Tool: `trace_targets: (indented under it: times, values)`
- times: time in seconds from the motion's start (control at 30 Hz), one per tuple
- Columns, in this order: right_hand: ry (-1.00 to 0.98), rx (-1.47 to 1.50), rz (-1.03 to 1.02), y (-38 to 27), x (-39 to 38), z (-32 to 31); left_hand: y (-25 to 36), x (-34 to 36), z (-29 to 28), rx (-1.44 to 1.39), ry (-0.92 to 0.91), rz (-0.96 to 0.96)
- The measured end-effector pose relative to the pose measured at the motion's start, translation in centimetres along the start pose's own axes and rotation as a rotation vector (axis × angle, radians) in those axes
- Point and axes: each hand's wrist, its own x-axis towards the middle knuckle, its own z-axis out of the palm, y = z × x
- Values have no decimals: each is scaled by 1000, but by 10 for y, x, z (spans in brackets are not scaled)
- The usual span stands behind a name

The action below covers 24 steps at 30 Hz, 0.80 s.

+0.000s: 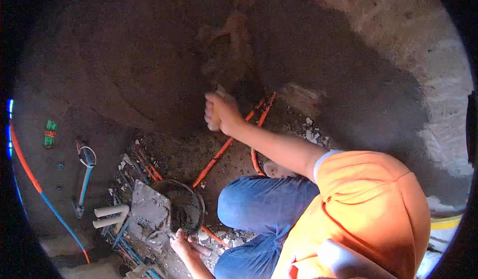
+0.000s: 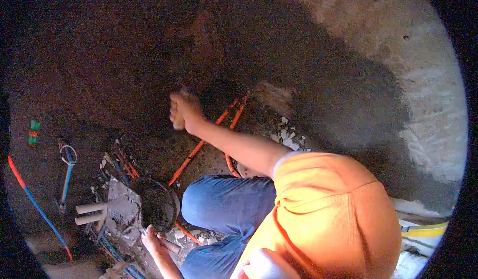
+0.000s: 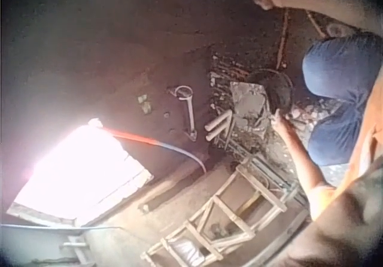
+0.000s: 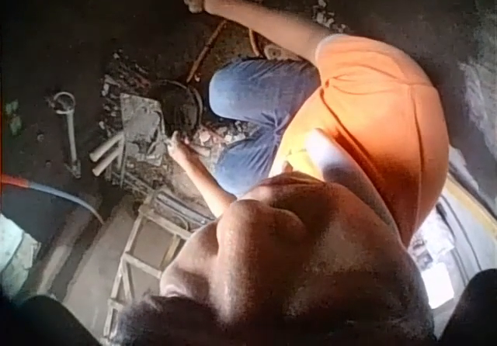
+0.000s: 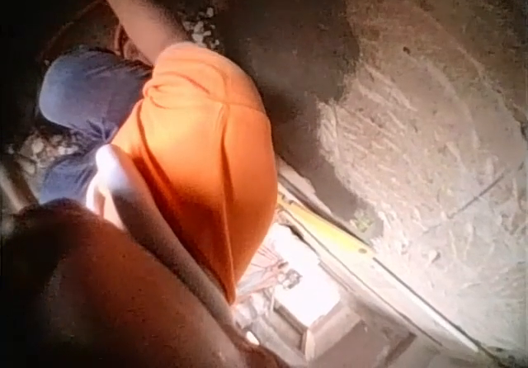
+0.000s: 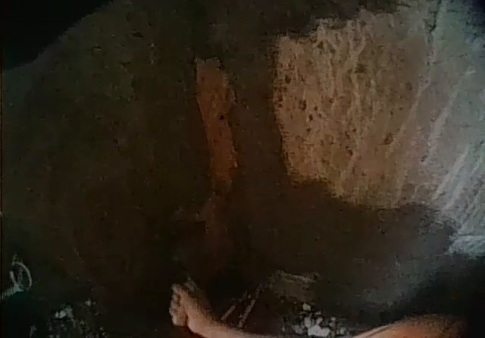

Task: Apply plaster or cement to a hole in the wall using a trowel and a hawk.

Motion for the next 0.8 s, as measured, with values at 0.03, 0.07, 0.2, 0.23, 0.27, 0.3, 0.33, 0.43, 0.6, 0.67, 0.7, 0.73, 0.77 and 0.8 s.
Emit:
trace_targets:
  times: [0.03,0.07,0.2,0.23,0.27,0.3,0.33,0.43,0.6,0.67,0.7,0.73,0.77,0.8]
  values:
    - [99,-33,-56,6,24,-2,3,4,1,-58,-14,-83]
    - [196,-69,-115,9,47,2,2,6,5,-54,-20,-79]
    - [390,-46,-197,0,90,48,-1,12,6,-68,4,-100]
    - [343,-45,-195,2,84,65,-2,11,-1,-81,7,-83]
    - [299,-45,-208,1,82,75,-3,10,-1,-93,-6,-67]
    - [298,-48,-210,-2,79,84,-4,8,-1,-96,-8,-67]
    - [220,-131,-271,-7,80,88,-2,5,6,-78,-20,-49]
    - [183,-111,-326,-11,66,129,6,-4,17,-53,-21,-20]
    - [123,-233,-362,-8,48,169,6,0,14,14,-37,-33]
    - [-37,41,-293,12,36,173,7,2,11,-16,-41,-63]
    - [-37,42,-286,22,31,164,7,2,11,-16,-34,-64]
    - [5,-38,-274,35,31,144,8,0,11,-28,-26,-60]
    - [49,-119,-263,44,34,122,9,-1,11,-40,-19,-57]
    - [173,-82,-229,49,35,105,8,-2,6,-38,-5,-57]
